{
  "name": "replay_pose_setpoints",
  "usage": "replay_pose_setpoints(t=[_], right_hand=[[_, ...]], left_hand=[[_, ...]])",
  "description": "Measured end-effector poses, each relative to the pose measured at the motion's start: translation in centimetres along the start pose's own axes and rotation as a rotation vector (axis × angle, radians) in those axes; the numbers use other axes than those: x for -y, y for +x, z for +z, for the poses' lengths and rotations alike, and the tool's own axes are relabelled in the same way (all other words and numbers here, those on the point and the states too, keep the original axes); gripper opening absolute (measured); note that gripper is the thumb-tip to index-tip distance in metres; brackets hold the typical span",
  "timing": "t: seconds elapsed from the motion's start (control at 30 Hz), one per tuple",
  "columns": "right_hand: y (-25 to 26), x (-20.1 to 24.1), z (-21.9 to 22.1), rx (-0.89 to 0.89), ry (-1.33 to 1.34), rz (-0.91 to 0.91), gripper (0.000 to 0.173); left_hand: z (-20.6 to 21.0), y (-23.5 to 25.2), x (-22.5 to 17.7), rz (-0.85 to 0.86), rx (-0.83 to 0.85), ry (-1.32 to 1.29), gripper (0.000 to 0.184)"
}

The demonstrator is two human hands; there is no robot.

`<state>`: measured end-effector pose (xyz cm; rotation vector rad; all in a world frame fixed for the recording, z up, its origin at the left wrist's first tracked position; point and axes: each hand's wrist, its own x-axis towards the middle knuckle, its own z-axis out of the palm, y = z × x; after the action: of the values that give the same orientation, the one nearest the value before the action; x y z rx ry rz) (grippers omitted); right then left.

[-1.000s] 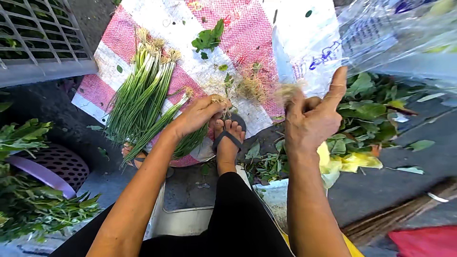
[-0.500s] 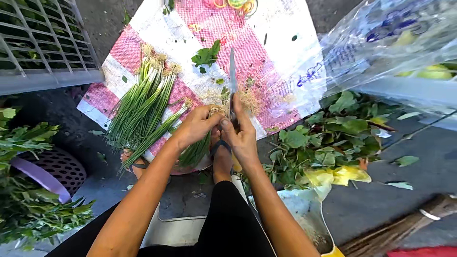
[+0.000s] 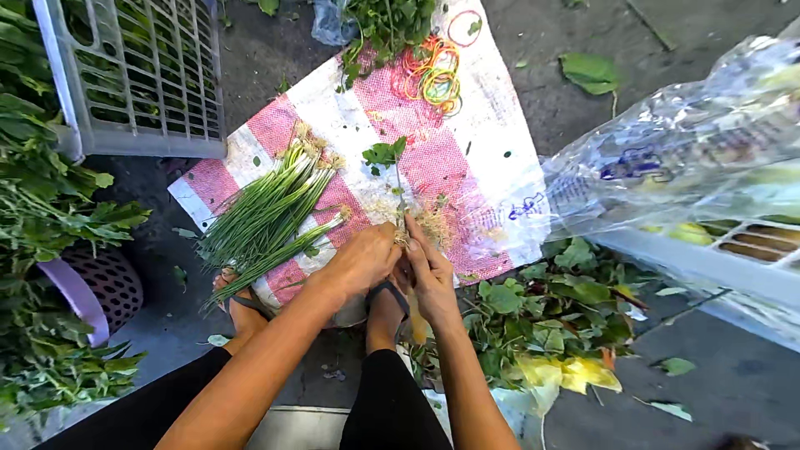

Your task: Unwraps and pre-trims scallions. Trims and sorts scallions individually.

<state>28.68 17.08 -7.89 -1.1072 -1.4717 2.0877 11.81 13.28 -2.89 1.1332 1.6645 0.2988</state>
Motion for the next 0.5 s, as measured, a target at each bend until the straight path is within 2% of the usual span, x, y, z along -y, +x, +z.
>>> replay_pose_setpoints(t=[0.07,0.2,0.3,0.4,0.47,0.5], right_hand=[[-0.2,1.0,0.3,0.015,0.024,0.018,0.048],[0.6,0.2,0.4,-0.055,-0.310,-0.001,0.052],[0.8,-0.1,0.7,-0.018,-0.267,0.002,0.044],[0.1,1.0,0.4,0.033,-0.157,-0.007,0.045],[0.0,1.4,-0.3,-0.047,-0.258,-0.050,0.045],[0.2,1.2,-0.9,-0.121,-0.411,-0.076,0.045]], left_hand=[[0.3,0.4,0.5,-0.045,-0.003,0.118,0.030],[1.8,0.4,0.6,-0.030,-0.053,0.196,0.028],[2.2,0.2,0.3,-0.046,-0.038,0.197,0.028],[1.9,0.4,1.4,-0.139,-0.074,0.208,0.028],[1.2,0.6,3.2,-0.231,-0.114,0.181,0.029],[0.4,0.6,4.0,-0.263,-0.126,0.105,0.031]])
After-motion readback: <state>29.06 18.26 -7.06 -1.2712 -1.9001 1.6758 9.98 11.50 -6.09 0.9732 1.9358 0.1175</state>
